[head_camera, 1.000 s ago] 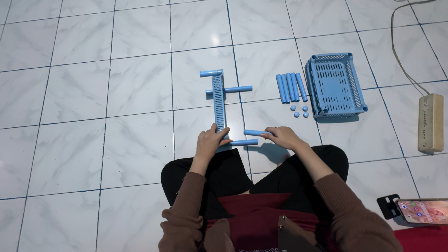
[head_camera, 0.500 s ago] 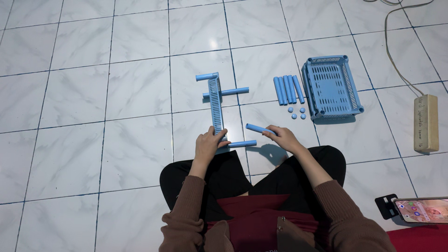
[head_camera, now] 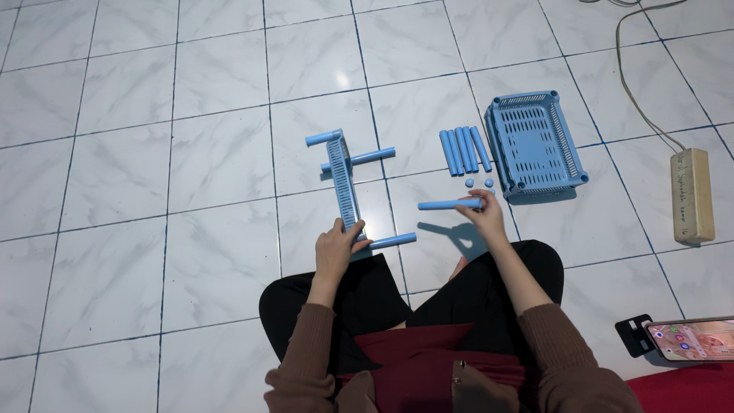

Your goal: The person assembles a light-blue plastic rack on a tiled floor. They insert cylindrical rods into slots on two rectangular trays, then attach small round caps to the rod ends. The partially assembled rack is placed on the floor as the task continues.

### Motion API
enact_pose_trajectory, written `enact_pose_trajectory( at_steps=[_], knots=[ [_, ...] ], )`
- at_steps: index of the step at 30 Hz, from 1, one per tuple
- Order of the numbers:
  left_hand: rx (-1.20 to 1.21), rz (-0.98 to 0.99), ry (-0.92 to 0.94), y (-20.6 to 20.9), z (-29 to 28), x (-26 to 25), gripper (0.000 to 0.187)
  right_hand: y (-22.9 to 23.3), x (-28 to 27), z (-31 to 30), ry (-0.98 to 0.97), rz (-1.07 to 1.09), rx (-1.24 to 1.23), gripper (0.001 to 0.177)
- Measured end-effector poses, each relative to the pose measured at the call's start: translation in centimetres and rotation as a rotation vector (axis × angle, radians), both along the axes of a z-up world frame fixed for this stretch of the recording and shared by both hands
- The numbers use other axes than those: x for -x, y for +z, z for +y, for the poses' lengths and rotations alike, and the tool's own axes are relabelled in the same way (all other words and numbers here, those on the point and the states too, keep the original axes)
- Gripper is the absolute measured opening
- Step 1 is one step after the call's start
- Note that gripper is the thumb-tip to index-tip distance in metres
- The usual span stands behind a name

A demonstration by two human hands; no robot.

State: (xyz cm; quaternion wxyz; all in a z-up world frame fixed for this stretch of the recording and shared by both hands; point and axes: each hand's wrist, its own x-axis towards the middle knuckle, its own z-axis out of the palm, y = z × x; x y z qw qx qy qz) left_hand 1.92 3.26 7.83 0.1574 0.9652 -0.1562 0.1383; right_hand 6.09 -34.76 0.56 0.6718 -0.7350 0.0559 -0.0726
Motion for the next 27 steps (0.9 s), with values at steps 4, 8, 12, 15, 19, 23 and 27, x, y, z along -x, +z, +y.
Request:
enact_pose_trajectory(
  at_steps=[4, 8, 12, 15, 19, 23, 27],
  knots=[
    [0.021, -0.005, 0.039, -0.2, -0.3, 0.5, 0.047, -0.6, -2.8, -1.5, -0.108, 0.007, -0.228, 0.051],
    [0.041, 0.007, 0.063, 0.2, -0.5, 0.5, 0.046, 0.1, -7.6, -2.2, -0.179, 0.133, -0.111, 0.047],
    [0.042, -0.007, 0.077, 0.6, -0.9, 0.4, 0.043, -0.1, -12.5, -1.8, -0.148, 0.169, 0.117, 0.048],
    [0.076, 0.024, 0.103, 1.1, -1.4, 0.3, 0.041, -1.3, -16.3, -1.2, -0.141, 0.274, 0.512, 0.049],
    [0.123, 0.126, 0.161, 1.7, -1.9, 0.2, 0.04, -3.9, -21.1, 0.0, -0.133, 0.265, 0.682, 0.047],
    [0.137, 0.247, 0.226, 1.7, -2.3, -0.2, 0.042, -6.0, -23.9, 1.5, -0.17, 0.293, 0.881, 0.04],
    [0.132, 0.236, 0.235, 1.2, -2.6, -0.4, 0.043, -6.3, -24.8, 2.6, -0.15, 0.341, 1.126, 0.038]
  ],
)
